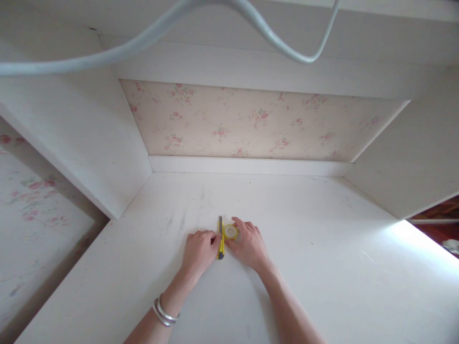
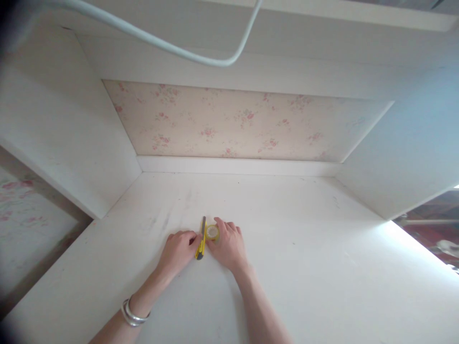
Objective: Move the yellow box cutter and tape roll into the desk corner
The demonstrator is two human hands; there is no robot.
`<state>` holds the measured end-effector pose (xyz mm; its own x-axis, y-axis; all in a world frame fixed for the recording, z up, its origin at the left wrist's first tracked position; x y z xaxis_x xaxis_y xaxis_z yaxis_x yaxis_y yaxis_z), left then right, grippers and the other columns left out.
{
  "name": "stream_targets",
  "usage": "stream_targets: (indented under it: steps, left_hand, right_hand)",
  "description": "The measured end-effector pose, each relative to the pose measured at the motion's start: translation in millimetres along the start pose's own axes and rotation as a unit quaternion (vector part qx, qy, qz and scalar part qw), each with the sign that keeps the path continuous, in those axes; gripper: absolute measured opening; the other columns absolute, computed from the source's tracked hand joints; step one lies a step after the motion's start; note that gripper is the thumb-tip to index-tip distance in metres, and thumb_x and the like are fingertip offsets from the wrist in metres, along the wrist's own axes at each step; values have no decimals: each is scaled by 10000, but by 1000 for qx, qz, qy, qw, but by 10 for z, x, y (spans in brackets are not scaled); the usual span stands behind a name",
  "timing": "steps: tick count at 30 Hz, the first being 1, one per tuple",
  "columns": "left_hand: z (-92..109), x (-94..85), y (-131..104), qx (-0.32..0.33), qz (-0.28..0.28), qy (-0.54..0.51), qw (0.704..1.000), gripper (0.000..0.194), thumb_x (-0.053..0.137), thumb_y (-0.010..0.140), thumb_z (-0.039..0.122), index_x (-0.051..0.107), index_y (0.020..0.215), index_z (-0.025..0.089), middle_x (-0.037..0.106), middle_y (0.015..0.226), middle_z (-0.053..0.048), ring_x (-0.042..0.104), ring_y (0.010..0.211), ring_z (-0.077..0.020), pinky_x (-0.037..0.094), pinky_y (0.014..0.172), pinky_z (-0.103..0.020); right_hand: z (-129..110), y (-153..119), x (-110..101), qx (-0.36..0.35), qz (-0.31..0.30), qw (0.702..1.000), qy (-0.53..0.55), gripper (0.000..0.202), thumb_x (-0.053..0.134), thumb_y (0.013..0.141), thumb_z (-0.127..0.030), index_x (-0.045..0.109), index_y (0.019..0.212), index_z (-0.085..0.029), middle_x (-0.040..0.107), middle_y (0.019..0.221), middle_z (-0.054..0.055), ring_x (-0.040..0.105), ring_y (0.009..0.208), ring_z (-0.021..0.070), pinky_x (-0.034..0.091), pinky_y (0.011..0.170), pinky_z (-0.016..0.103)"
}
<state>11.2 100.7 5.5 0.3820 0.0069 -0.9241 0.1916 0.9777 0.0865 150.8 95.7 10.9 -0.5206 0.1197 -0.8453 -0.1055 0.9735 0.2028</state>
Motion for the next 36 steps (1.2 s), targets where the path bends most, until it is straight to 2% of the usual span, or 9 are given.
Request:
stream_targets:
  steps: [7,11,15,19,21,23,26,30,36]
  left_hand:
    - [-6,-27,0,-9,-6,-5,1000,431,341,899,404,632,651,207,674,708,-19,588,681,-154,299,663,-274]
    - [14,-32,-14,-9,-6,-4,1000,475,349,869,509,624,626,207,664,667,-19,584,660,-168,308,673,-289]
    - [61,-11,-32,3,-8,26,1000,488,363,840,552,610,600,206,649,641,-26,577,672,-187,309,687,-311]
    - [92,18,-34,13,-14,43,999,451,378,840,512,606,603,203,649,664,-34,575,695,-191,308,691,-317]
    - [104,19,-33,15,-17,45,999,438,368,850,485,610,618,203,651,676,-37,575,697,-190,307,690,-319]
    - [114,12,-32,12,-20,49,999,428,363,854,465,610,628,200,655,689,-42,578,707,-191,308,691,-320]
    - [126,-3,-38,5,-26,51,998,415,370,853,450,604,624,194,662,704,-48,584,727,-191,312,698,-318]
    - [150,-34,-47,3,-25,46,999,411,372,853,440,601,617,193,661,690,-45,585,725,-191,318,702,-316]
    - [176,-48,-56,-25,-31,55,998,407,380,841,419,625,615,187,679,707,-60,600,712,-192,340,719,-316]
  right_hand:
    - [17,2,14,6,24,999,26,545,633,695,-299,459,1208,-243,641,1027,43,523,999,240,370,868,357]
    - [222,-22,-96,38,77,993,76,495,599,718,-336,463,1184,-236,628,1020,49,555,898,208,433,804,341]
    - [848,-175,-473,87,142,984,66,522,601,705,-447,483,1166,-232,625,1008,61,564,824,200,455,772,362]
    - [1757,-563,-1045,229,224,946,57,586,617,661,-559,497,1139,-242,640,975,56,567,741,194,466,653,332]
    - [2040,-780,-1319,265,271,925,26,589,603,670,-577,495,1147,-250,629,1022,61,573,755,200,458,629,324]
    - [2182,-918,-1471,262,285,922,-6,627,600,668,-581,476,1187,-251,623,1047,66,574,767,208,453,642,332]
    - [2300,-1011,-1468,241,260,934,-44,667,586,655,-592,472,1204,-231,631,1016,74,566,813,233,446,685,356]
    - [2420,-1027,-1276,231,197,951,-65,661,550,659,-600,458,1209,-245,645,999,46,541,930,260,406,797,403]
    - [2402,-1009,-1205,220,173,957,-78,606,531,686,-541,436,1221,-274,636,1036,24,515,1020,263,330,895,446]
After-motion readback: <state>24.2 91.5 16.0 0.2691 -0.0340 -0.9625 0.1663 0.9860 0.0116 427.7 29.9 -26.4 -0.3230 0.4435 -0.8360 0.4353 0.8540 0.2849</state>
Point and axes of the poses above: each hand's wrist, its own y-axis towards the middle knuckle, its own x-axis out of the palm, z = x × y, the point moved 8 cm from there along y, towards the middle knuckle
